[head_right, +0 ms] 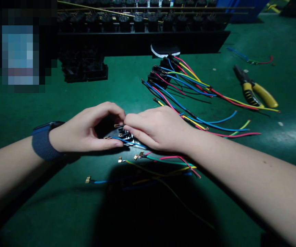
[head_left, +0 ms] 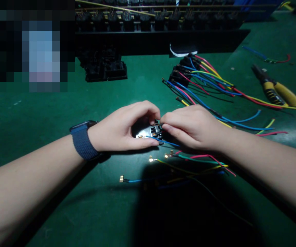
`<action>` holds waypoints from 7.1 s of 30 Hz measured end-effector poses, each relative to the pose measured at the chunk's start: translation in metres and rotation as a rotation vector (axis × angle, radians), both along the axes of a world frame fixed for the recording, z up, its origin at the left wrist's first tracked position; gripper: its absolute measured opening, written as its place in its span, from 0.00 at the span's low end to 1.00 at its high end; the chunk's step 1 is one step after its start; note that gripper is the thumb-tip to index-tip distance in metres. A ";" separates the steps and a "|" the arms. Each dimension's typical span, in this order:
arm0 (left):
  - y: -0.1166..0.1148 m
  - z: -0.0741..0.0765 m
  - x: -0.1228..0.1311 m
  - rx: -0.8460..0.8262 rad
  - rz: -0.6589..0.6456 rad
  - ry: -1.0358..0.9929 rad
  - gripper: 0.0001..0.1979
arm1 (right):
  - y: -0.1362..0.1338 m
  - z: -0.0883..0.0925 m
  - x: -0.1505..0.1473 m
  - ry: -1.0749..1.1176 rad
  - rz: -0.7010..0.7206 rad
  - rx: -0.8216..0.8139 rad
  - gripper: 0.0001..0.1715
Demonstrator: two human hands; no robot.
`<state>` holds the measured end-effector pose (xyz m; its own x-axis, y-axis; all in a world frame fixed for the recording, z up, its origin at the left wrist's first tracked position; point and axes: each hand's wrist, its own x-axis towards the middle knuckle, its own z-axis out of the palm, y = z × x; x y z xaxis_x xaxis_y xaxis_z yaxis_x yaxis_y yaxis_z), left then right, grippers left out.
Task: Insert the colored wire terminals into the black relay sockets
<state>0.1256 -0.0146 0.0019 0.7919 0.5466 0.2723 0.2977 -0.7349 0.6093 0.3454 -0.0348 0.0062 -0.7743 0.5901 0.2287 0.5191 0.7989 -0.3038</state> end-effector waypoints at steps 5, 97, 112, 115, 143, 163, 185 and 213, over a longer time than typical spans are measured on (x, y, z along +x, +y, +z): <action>-0.001 0.001 -0.001 -0.028 -0.015 -0.023 0.21 | 0.000 -0.001 0.001 0.010 0.048 0.015 0.17; 0.000 0.004 0.003 -0.042 -0.052 0.008 0.05 | 0.000 0.003 -0.004 -0.117 0.019 -0.146 0.19; 0.000 0.004 0.003 -0.054 -0.051 0.022 0.04 | 0.001 0.000 -0.002 -0.079 0.027 -0.159 0.18; 0.000 0.004 0.003 -0.056 -0.051 0.022 0.05 | 0.002 0.001 -0.002 -0.079 0.027 -0.166 0.18; -0.001 0.003 0.004 -0.069 0.001 0.049 0.06 | 0.004 -0.001 0.000 -0.032 0.022 -0.256 0.19; 0.001 0.001 0.003 -0.067 -0.024 0.012 0.08 | 0.004 -0.002 -0.001 -0.034 0.010 -0.247 0.19; 0.001 0.001 0.004 -0.014 -0.056 0.018 0.05 | 0.006 -0.002 0.000 -0.054 0.010 -0.269 0.22; 0.000 0.003 0.003 -0.053 -0.046 0.046 0.05 | 0.005 -0.003 0.000 -0.024 0.021 -0.272 0.19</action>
